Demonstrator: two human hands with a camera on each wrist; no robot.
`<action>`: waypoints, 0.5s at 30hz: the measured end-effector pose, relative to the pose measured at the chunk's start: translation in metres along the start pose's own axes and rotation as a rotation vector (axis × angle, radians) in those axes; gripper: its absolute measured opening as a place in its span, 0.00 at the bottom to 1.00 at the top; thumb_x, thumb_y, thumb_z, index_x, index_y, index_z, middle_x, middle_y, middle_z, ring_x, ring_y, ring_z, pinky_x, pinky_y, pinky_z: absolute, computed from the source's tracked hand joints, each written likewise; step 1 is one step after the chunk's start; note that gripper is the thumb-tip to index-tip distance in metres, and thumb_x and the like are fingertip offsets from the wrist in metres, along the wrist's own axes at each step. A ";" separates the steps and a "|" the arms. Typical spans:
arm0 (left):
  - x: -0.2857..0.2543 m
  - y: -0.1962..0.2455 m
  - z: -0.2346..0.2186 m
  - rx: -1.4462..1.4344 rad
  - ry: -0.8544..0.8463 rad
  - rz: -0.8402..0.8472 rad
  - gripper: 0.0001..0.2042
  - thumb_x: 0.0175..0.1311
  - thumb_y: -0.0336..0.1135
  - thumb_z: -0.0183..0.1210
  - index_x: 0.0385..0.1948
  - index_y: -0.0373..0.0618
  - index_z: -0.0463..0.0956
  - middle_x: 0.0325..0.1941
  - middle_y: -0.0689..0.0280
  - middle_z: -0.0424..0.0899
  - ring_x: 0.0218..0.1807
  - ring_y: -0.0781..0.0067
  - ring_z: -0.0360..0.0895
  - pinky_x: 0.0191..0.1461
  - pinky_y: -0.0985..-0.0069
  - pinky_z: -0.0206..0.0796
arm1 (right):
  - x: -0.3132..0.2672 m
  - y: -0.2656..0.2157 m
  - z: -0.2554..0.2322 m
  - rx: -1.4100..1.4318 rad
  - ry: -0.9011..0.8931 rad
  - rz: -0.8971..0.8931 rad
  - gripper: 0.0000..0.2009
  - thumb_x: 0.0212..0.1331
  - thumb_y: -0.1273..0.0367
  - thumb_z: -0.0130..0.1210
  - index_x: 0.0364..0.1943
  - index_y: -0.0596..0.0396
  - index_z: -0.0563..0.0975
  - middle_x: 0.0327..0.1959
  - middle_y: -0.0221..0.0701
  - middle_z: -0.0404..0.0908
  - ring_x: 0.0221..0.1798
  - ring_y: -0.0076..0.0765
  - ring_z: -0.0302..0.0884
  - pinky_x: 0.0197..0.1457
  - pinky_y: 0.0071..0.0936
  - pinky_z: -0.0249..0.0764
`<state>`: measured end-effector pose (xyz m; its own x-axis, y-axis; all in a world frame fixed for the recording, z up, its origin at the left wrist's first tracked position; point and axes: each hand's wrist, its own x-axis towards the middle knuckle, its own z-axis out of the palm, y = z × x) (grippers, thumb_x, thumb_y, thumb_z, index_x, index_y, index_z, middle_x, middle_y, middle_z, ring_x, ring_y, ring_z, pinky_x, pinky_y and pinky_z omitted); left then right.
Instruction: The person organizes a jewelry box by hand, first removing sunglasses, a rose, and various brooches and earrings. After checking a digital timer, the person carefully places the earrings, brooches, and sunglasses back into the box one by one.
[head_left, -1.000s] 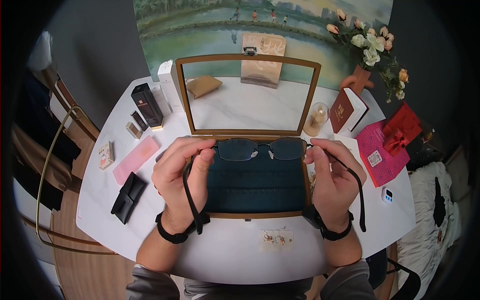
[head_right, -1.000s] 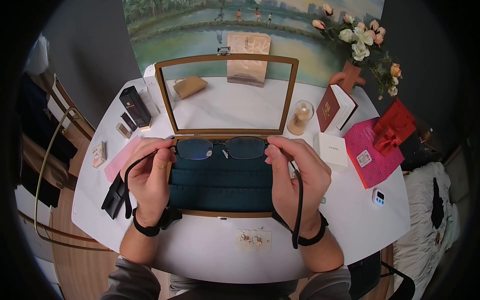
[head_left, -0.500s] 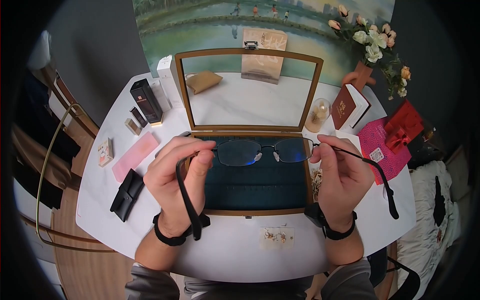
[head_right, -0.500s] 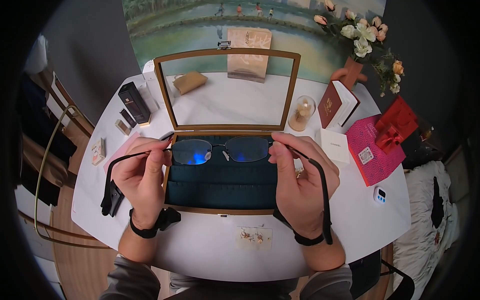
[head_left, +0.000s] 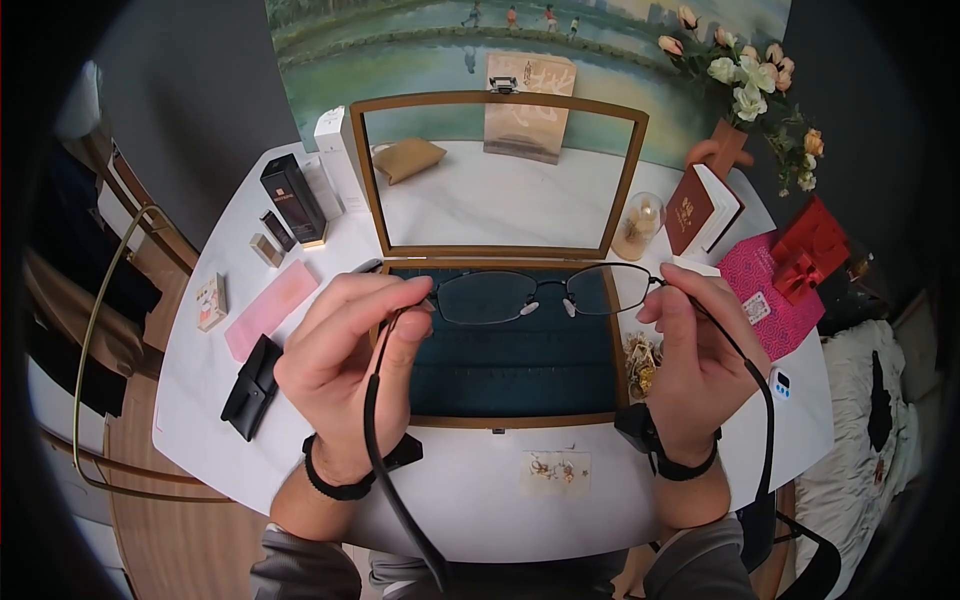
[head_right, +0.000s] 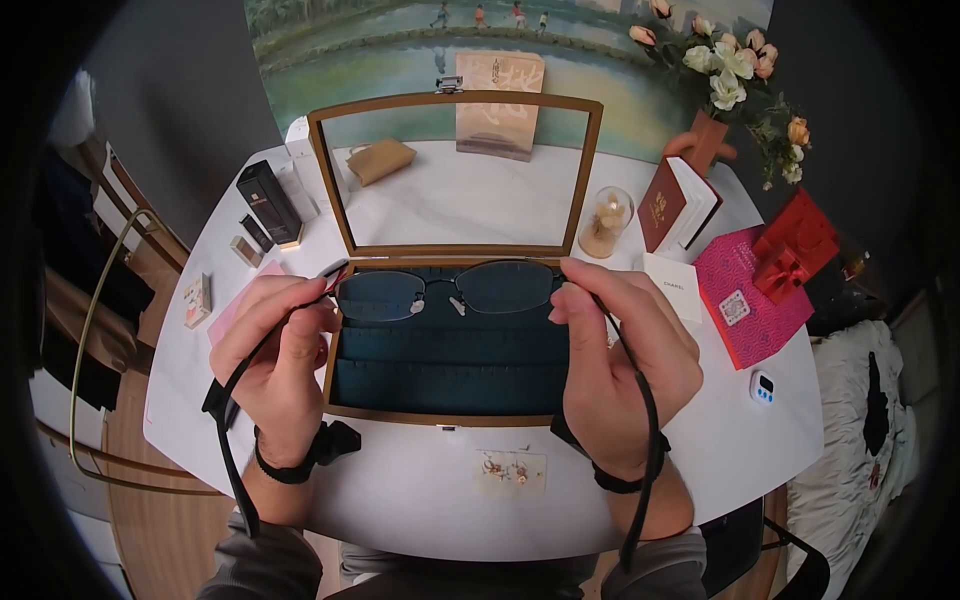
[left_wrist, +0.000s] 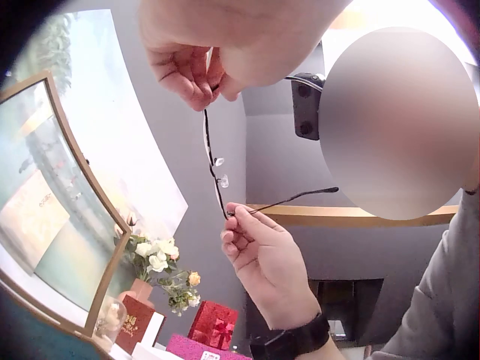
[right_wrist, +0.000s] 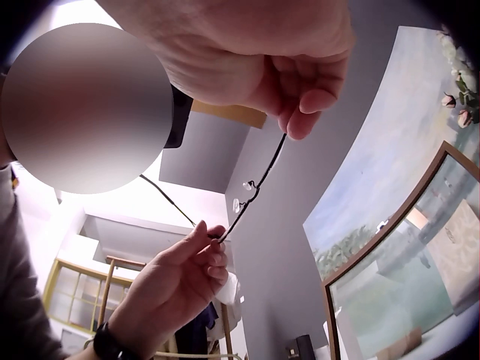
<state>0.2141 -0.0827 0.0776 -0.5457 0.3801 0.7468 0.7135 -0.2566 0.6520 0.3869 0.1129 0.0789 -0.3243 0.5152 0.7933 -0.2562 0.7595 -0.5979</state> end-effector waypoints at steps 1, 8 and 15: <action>0.001 0.001 0.000 0.000 0.000 0.000 0.08 0.71 0.23 0.70 0.48 0.29 0.88 0.42 0.57 0.89 0.40 0.73 0.86 0.45 0.80 0.77 | 0.000 -0.001 -0.001 -0.004 -0.002 0.008 0.09 0.69 0.85 0.61 0.50 0.70 0.86 0.37 0.39 0.88 0.37 0.28 0.87 0.40 0.20 0.80; 0.025 0.009 0.018 -0.120 0.022 0.022 0.09 0.71 0.21 0.70 0.49 0.29 0.88 0.43 0.58 0.88 0.39 0.75 0.84 0.44 0.81 0.75 | 0.009 -0.002 -0.011 0.017 0.051 -0.025 0.10 0.71 0.86 0.58 0.52 0.73 0.84 0.38 0.40 0.86 0.37 0.29 0.85 0.46 0.22 0.80; 0.059 0.031 0.039 -0.132 -0.097 0.237 0.11 0.78 0.27 0.64 0.51 0.26 0.86 0.46 0.55 0.88 0.39 0.70 0.84 0.44 0.74 0.78 | 0.020 -0.012 -0.035 0.034 0.266 0.022 0.09 0.74 0.81 0.59 0.52 0.72 0.85 0.36 0.37 0.88 0.37 0.27 0.85 0.42 0.19 0.77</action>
<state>0.2213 -0.0337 0.1370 -0.3218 0.3773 0.8684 0.7495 -0.4589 0.4771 0.4151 0.1275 0.1060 -0.0804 0.6215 0.7792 -0.2837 0.7352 -0.6157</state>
